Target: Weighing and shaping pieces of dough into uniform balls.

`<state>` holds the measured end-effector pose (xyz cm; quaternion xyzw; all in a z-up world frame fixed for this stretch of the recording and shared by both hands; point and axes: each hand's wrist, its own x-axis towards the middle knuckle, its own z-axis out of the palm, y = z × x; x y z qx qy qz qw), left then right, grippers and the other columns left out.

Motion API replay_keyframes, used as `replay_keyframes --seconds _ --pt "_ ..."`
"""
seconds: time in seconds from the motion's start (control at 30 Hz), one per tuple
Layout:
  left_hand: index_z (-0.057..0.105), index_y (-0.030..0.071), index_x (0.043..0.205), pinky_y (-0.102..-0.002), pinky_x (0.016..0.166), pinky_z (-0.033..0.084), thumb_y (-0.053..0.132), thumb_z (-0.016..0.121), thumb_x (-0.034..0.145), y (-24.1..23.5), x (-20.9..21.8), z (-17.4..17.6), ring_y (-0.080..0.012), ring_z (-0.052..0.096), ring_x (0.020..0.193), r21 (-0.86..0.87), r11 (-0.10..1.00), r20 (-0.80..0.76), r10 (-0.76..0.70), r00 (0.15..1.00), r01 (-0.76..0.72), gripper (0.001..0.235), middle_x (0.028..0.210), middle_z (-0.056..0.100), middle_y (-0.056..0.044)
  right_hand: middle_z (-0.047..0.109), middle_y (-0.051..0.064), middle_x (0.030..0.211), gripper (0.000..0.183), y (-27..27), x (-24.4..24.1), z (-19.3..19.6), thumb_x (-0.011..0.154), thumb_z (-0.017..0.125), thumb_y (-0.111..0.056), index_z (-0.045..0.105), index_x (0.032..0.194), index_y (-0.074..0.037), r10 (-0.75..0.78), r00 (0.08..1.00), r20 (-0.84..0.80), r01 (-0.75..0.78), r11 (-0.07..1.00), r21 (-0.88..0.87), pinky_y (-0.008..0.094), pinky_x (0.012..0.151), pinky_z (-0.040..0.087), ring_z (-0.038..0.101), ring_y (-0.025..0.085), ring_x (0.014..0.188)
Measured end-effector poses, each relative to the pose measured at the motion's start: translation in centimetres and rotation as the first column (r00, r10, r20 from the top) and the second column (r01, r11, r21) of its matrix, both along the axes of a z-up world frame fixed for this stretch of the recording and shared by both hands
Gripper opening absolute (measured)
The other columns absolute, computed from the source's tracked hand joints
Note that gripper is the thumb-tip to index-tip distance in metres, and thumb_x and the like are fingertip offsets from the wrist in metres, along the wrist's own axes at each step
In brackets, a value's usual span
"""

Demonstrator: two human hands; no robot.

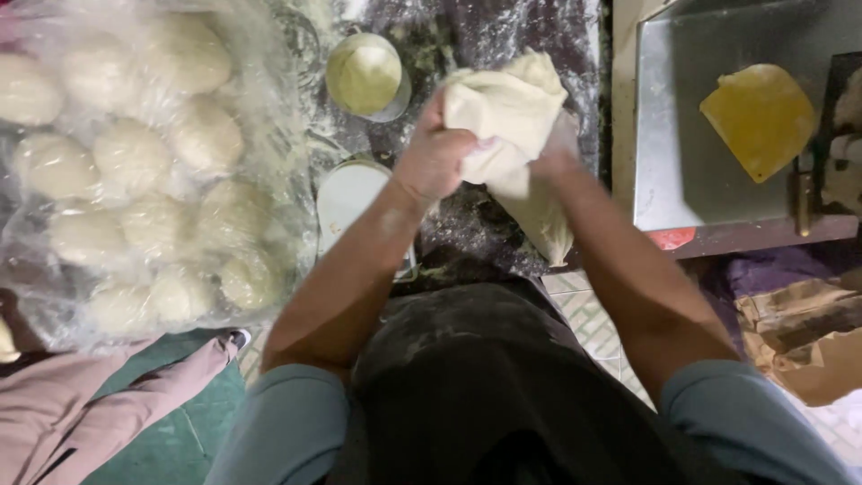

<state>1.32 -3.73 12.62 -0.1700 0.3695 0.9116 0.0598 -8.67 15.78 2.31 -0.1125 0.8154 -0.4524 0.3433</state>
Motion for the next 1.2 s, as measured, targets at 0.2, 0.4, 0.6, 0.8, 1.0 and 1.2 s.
replay_keyframes --seconds 0.2,0.4,0.6,0.8,1.0,1.2 --pt "0.043 0.012 0.141 -0.052 0.102 0.063 -0.002 0.082 0.071 -5.8 4.2 8.2 -0.0402 0.063 0.129 -0.123 0.983 -0.293 -0.167 0.941 0.135 0.081 0.133 0.061 -0.022 0.039 0.015 0.163 0.107 1.7 -0.7 6.9 0.078 0.081 -0.050 0.027 0.163 -0.013 0.035 0.938 0.346 0.200 0.758 -0.620 0.053 0.115 0.042 0.044 0.033 0.144" --pt "0.045 0.018 0.143 -0.052 0.125 0.041 0.022 0.088 0.078 -3.9 7.7 9.7 -0.0305 0.046 0.141 -0.984 0.145 -0.166 -0.504 0.848 -0.106 0.078 0.145 0.049 -0.014 0.063 0.019 0.132 0.095 -4.8 7.7 9.2 0.093 0.050 -0.080 0.049 0.147 -0.003 0.334 0.713 0.616 0.429 0.487 -0.761 0.042 0.092 0.063 0.068 0.031 0.116" --pt "0.029 -0.001 0.152 -0.058 0.126 0.023 0.019 0.088 0.078 -5.6 16.1 8.4 -0.0369 0.036 0.146 -0.903 0.324 -0.378 -0.284 0.881 -0.283 0.097 0.155 0.035 -0.022 0.068 0.018 0.125 0.088 -8.9 17.0 12.6 0.099 0.035 -0.074 0.050 0.153 -0.006 0.237 0.545 0.804 0.631 0.515 -0.580 0.038 0.081 0.065 0.071 0.030 0.105" --pt "0.050 -0.009 0.144 -0.043 0.103 0.062 0.006 0.077 0.087 -8.6 21.3 5.0 -0.0275 0.071 0.115 -0.458 0.887 -0.058 -0.088 0.994 0.052 0.065 0.122 0.070 -0.019 0.064 0.018 0.129 0.096 -12.1 20.5 12.2 0.089 0.015 -0.076 0.033 0.160 -0.014 0.217 0.860 0.461 0.076 0.840 -0.538 0.039 0.066 0.062 0.067 0.030 0.090" --pt "0.040 0.002 0.151 -0.037 0.097 0.057 0.015 0.078 0.079 -11.8 16.6 6.0 -0.0247 0.065 0.116 -0.905 0.328 0.268 -0.059 0.962 0.272 0.083 0.137 0.060 -0.018 0.032 0.024 0.167 0.096 -8.4 19.0 7.9 0.102 0.035 -0.073 0.021 0.163 0.001 -0.033 0.946 0.323 0.262 0.663 -0.701 0.054 0.127 0.037 0.044 0.037 0.152" --pt "0.033 0.009 0.157 -0.047 0.113 0.039 0.025 0.076 0.087 -10.0 15.8 1.3 -0.0371 0.034 0.147 -0.779 -0.339 0.611 -0.227 0.758 0.526 0.084 0.166 0.025 -0.019 0.050 0.021 0.152 0.080 -4.5 21.1 10.4 0.099 0.041 -0.065 0.039 0.149 -0.002 -0.292 0.851 0.437 0.486 0.753 -0.444 0.055 0.112 0.048 0.056 0.039 0.132"
